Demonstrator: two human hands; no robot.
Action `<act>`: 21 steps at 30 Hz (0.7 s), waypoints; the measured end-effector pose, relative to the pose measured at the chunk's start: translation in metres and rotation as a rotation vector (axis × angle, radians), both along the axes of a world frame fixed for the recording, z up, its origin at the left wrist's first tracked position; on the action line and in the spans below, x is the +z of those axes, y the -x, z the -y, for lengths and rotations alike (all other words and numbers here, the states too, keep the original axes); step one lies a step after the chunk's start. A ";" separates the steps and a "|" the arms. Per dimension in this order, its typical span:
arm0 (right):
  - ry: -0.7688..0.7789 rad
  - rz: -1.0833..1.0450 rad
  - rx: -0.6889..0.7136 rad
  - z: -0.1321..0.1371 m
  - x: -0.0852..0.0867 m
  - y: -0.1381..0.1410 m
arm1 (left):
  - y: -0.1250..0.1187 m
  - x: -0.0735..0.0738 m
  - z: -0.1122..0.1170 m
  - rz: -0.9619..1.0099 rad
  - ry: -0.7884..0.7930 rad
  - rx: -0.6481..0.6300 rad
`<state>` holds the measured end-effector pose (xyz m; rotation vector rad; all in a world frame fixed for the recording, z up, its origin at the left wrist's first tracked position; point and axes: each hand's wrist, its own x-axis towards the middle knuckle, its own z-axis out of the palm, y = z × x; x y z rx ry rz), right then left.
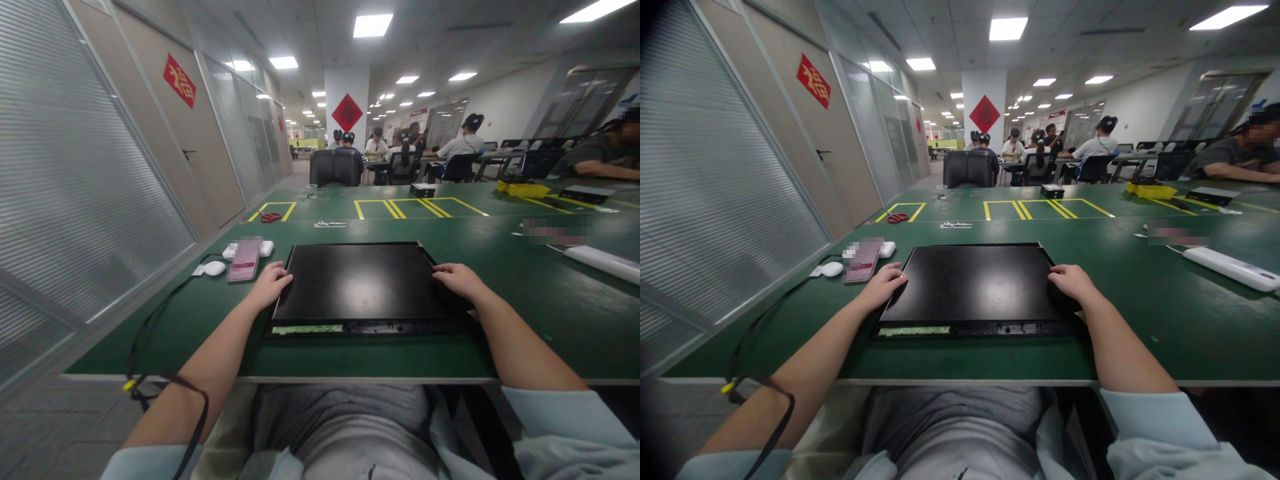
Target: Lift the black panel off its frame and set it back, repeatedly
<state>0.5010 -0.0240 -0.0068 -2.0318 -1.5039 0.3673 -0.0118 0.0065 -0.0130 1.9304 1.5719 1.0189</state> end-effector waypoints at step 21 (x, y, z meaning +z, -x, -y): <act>0.092 0.158 0.030 -0.002 -0.001 0.002 | -0.008 0.012 0.009 0.296 0.118 0.152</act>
